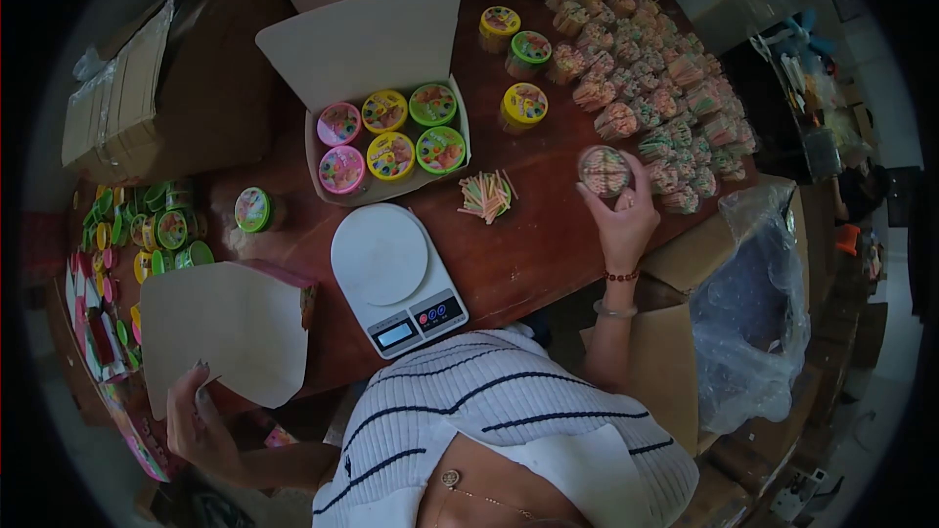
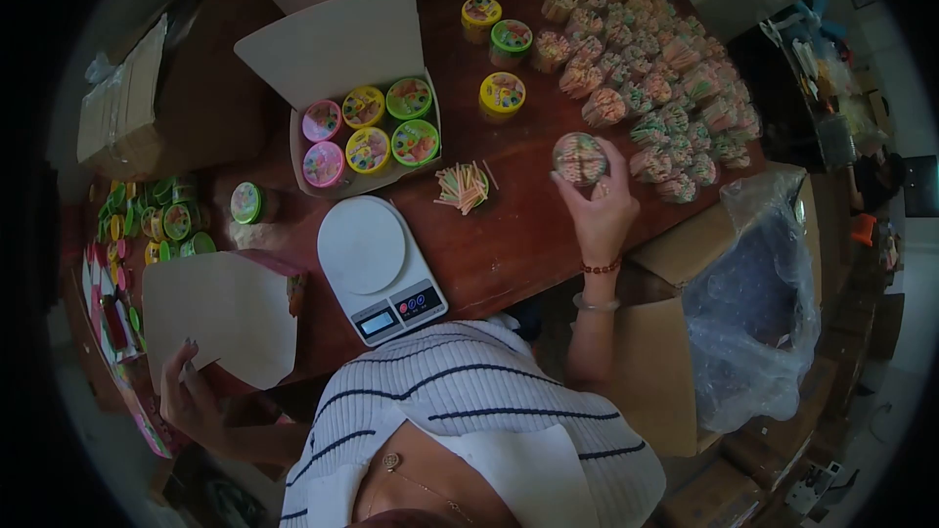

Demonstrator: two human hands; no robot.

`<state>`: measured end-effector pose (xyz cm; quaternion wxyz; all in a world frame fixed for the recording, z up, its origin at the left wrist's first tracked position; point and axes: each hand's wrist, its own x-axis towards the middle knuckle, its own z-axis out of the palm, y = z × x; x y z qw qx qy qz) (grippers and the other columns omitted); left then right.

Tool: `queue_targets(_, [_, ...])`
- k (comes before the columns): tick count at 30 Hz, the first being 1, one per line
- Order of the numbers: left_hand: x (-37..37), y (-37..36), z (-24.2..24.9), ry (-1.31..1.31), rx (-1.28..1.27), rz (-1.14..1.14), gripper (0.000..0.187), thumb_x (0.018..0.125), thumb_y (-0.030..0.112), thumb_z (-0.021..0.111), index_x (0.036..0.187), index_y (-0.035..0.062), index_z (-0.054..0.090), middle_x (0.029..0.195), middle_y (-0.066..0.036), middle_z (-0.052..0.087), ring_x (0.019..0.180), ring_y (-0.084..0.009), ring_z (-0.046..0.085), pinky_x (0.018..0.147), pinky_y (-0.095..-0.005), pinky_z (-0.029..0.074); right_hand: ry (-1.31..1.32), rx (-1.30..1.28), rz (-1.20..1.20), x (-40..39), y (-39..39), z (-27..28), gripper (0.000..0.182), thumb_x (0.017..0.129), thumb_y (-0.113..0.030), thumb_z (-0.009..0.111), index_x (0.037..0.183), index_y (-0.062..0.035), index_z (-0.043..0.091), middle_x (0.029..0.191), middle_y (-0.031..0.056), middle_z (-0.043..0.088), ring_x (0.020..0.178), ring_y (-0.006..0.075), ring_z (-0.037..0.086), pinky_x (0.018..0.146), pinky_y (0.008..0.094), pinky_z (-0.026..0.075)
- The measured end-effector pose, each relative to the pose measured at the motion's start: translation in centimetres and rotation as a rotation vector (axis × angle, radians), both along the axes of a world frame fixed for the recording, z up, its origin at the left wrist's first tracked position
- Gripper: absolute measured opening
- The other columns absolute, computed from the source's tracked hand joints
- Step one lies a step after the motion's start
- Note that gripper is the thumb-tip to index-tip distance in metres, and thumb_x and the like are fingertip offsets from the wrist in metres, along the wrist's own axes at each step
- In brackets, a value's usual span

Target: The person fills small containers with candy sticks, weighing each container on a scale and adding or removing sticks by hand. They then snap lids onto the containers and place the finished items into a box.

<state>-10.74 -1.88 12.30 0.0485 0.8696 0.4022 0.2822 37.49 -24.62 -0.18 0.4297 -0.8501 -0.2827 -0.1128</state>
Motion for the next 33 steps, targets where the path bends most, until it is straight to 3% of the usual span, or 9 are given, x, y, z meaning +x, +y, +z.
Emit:
queue_targets(5, [4.6,-0.1,0.0,-0.057,-0.130,-0.101,0.017,0.086,-0.004,0.066,0.102,-0.0022,0.071,0.093,-0.016,0.073,0.088,-0.0275,0.072,0.079,-0.0350,0.056,0.268,0.019,0.422,-7.3,5.4,1.9,0.069,0.070,-0.009,0.093,0.132,-0.0058,0.064,0.082,0.0016,0.066,0.065,-0.0006,0.043,0.059,0.0176,0.042])
queue_targets(9, [9.2,-0.4,-0.4,-0.009,-0.293,-0.210,0.022,0.081,-0.001,0.073,0.103,0.0029,0.074,0.095,-0.012,0.074,0.086,-0.0311,0.071,0.077,-0.0364,0.056,0.361,-0.019,0.828,-11.7,10.0,0.7,0.070,0.067,-0.017,0.094,0.129,-0.0049,0.064,0.116,0.0152,0.074,0.107,0.0250,0.074,0.089,0.0364,0.059])
queue_targets(13, [11.9,0.8,-1.0,0.066,-0.237,-0.171,0.029,0.083,0.005,0.074,0.112,0.0052,0.073,0.101,-0.012,0.074,0.089,-0.0306,0.071,0.080,-0.0366,0.057,0.416,-0.172,0.933,-14.1,11.7,-1.1,0.073,0.067,-0.018,0.095,0.130,-0.0036,0.062,0.115,0.0157,0.074,0.104,0.0250,0.074,0.086,0.0348,0.059])
queue_targets(15, [10.5,1.5,0.2,0.073,-0.152,-0.136,0.030,0.085,0.006,0.073,0.115,0.0057,0.072,0.104,-0.013,0.073,0.090,-0.0299,0.071,0.082,-0.0360,0.057,0.534,-0.174,0.914,-14.5,12.0,-0.9,0.077,0.068,-0.019,0.095,0.134,-0.0040,0.059,0.117,0.0169,0.073,0.104,0.0248,0.074,0.087,0.0355,0.059])
queue_targets(18, [4.9,1.8,3.8,-0.342,0.162,0.082,0.027,0.097,0.007,0.061,0.123,0.0038,0.068,0.113,-0.011,0.073,0.096,-0.0201,0.071,0.086,-0.0323,0.056,0.558,-0.230,0.803,-12.9,10.1,-0.2,0.077,0.071,-0.021,0.095,0.137,-0.0073,0.058,0.063,0.0040,0.052,0.054,0.0064,0.047,0.052,0.0240,0.039])
queue_targets(19, [3.0,1.6,4.0,-0.557,0.198,0.312,0.027,0.100,0.007,0.057,0.125,0.0027,0.068,0.114,-0.010,0.073,0.098,-0.0166,0.069,0.088,-0.0309,0.055,0.550,-0.136,0.750,-12.5,9.5,-0.5,0.074,0.072,-0.016,0.094,0.137,-0.0060,0.059,0.060,-0.0034,0.033,0.057,0.0028,0.029,0.052,0.0213,0.024])
queue_targets(22, [-6.0,3.6,1.1,-0.588,0.278,0.609,0.029,0.104,0.010,0.052,0.126,0.0008,0.067,0.114,-0.007,0.072,0.099,-0.0128,0.067,0.089,-0.0284,0.054,0.575,-0.026,0.722,-9.9,8.0,-1.8,0.062,0.078,-0.009,0.089,0.133,-0.0031,0.061,0.064,-0.0081,0.036,0.058,0.0017,0.031,0.053,0.0197,0.025])
queue_targets(26, [-13.5,7.7,-7.8,-0.374,-0.258,0.794,0.035,0.104,0.019,0.056,0.133,0.0009,0.063,0.120,-0.013,0.070,0.105,-0.0213,0.068,0.097,-0.0339,0.051,0.574,0.094,0.555,-8.1,7.7,-2.8,0.043,0.088,0.000,0.078,0.128,-0.0013,0.064,0.073,-0.0097,0.043,0.062,-0.0003,0.030,0.057,0.0164,0.025])
queue_targets(33, [-15.9,20.9,-15.5,-0.344,-0.218,0.411,0.039,0.102,0.021,0.059,0.136,0.0013,0.060,0.127,-0.016,0.067,0.113,-0.0258,0.065,0.102,-0.0366,0.049,0.421,0.078,0.484,-8.4,8.5,-0.5,0.041,0.089,0.003,0.075,0.129,-0.0018,0.065,0.069,-0.0105,0.031,0.062,0.0006,0.026,0.057,0.0177,0.023])
